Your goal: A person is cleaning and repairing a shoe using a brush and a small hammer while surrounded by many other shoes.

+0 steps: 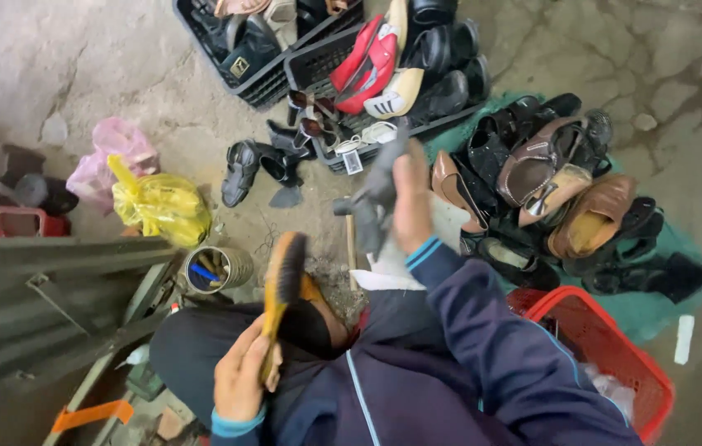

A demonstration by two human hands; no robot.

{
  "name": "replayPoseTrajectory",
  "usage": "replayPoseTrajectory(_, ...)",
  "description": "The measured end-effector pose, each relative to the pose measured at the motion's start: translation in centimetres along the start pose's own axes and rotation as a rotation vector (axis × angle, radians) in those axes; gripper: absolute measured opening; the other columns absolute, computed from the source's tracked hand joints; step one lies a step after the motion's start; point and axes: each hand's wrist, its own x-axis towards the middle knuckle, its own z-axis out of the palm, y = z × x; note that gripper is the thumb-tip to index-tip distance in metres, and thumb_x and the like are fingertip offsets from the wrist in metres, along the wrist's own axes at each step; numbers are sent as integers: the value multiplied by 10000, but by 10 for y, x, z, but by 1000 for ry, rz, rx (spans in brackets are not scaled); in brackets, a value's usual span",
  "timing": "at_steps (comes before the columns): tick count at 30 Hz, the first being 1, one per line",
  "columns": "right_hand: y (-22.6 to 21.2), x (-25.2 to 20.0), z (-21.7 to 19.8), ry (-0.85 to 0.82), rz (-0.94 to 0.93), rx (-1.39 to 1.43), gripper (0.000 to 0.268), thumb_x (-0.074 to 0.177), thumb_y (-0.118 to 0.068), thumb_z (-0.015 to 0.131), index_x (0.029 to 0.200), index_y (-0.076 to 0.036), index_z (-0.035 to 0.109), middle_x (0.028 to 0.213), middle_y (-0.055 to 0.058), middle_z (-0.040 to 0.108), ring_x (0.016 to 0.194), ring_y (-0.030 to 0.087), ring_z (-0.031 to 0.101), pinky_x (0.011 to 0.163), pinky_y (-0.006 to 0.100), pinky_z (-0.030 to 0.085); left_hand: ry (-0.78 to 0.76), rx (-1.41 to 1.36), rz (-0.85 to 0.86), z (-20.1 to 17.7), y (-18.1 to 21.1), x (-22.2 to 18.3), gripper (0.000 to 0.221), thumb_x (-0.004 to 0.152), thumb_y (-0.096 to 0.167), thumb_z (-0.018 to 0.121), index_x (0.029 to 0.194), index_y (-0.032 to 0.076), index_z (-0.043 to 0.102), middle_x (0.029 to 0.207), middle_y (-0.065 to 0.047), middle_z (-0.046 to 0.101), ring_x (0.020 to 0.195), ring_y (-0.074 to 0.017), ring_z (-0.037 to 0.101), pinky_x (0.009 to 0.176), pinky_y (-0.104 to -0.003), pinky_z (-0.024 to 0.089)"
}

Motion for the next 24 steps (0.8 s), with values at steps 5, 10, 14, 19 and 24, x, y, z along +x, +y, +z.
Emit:
replayPoseTrajectory(5,-28,-61,56,-147,332,39,913,863,-548,512,1612,-117,215,1414,171,550,1281,263,568,1076,420,455,-96,-223,114,-18,-38,16,499,850,-6,504,1333,-126,541,822,-222,581,690,-318,586,690,-437,508)
replayPoseTrajectory(10,-10,-94,68,-289,375,81,892,899,-592,511,1629,-209,168,1606,190,361,1511,336,362,1233,492,322,175,-324,-49,17,-49,45,514,804,2,652,1300,-94,555,655,-71,432,441,-143,369,433,-294,322)
replayPoseTrajectory(14,20,-98,65,-159,347,74,787,940,-480,540,1589,-114,285,1506,137,478,1411,225,452,1143,355,378,165,131,-50,40,-62,48,238,775,175,885,773,76,668,553,-31,527,458,-115,435,405,-302,378)
replayPoseTrajectory(19,7,-105,44,-215,466,-72,887,870,-563,545,1618,-195,239,1537,166,483,1424,296,495,1132,429,429,67,123,25,58,-60,42,301,806,182,877,669,96,623,591,17,538,563,-91,418,495,-282,358)
replayPoseTrajectory(24,10,-116,15,-472,-66,-339,831,958,-227,623,1611,-60,137,1704,158,204,1581,252,182,1262,368,162,29,62,40,65,-59,38,309,778,149,914,689,106,621,639,34,560,616,-77,466,539,-268,419)
